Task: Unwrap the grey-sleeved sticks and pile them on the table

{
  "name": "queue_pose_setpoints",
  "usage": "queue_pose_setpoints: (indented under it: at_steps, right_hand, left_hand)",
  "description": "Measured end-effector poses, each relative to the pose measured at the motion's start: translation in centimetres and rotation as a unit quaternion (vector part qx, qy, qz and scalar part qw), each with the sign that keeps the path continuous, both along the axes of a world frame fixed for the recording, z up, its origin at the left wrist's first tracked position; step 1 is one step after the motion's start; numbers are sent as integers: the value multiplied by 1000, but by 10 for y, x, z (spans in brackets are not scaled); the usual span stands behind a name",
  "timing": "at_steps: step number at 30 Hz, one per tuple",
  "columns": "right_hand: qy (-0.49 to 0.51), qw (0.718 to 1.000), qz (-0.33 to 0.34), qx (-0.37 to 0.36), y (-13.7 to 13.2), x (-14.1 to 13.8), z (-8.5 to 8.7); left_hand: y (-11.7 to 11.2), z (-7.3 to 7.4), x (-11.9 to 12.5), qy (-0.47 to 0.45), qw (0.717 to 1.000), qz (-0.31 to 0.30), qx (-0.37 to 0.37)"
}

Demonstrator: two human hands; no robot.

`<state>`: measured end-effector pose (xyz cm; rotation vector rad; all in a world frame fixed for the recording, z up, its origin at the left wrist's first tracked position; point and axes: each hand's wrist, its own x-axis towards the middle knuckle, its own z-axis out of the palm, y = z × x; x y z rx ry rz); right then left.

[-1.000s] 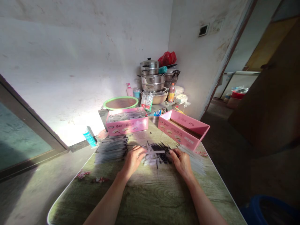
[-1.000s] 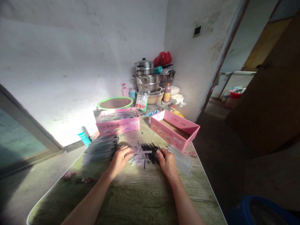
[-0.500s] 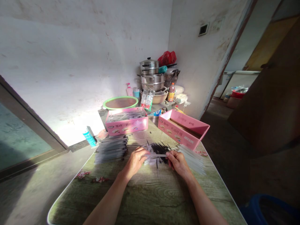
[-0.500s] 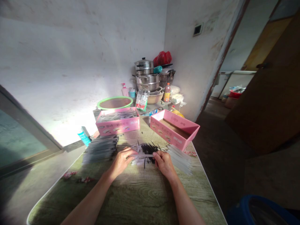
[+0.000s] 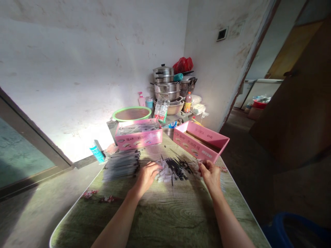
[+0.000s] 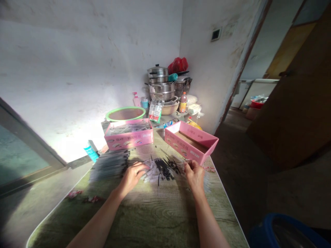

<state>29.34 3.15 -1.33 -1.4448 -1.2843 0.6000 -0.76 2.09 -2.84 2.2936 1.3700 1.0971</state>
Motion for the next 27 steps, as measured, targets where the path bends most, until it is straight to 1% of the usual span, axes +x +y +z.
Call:
queue_pose_setpoints:
  at_steps: [1,2,4,5,6,8,12,14,16,19,22,24,27]
  right_hand:
    - [-51,997,-51,-6,0,8,5]
    - [-114,989,-91,-30,-1,15,10]
    - [-229,957,-148,-103,-3,30,22]
    - [-263,942,-159,-134,-4,37,27]
    - [-284,931,-163,-163,-5,44,31]
    - [-308,918,-145,-204,-6,56,35]
    - [-333,907,-79,-246,-6,73,31]
    - [-335,906,-57,-251,-5,78,26]
    - [-341,907,-56,-240,-4,81,23]
    - [-354,912,-75,-193,-3,78,19]
    - [-364,915,-79,-155,-2,72,17]
    - [-373,911,-77,-157,-1,68,15]
    - [-383,903,-76,-183,1,66,12]
  left_hand:
    - [0,-1,2,4,1000,-8,-1]
    - [0,-2,5,8,1000,-15,-1]
    - [0,-4,8,17,1000,-26,-2]
    - [0,-4,8,20,999,-29,1]
    - [0,-4,8,20,999,-29,3]
    - [0,-4,7,17,999,-27,8]
    - [0,-3,6,6,1000,-28,10]
    - [0,-3,5,1,1000,-27,9]
    - [0,-3,5,-1,1000,-26,6]
    - [0,-4,5,-4,1000,-23,4]
    - [-1,-3,5,-3,1000,-17,5]
    - [-2,-1,6,-1,1000,-14,6]
    - [-4,1,7,-5,1000,-15,12]
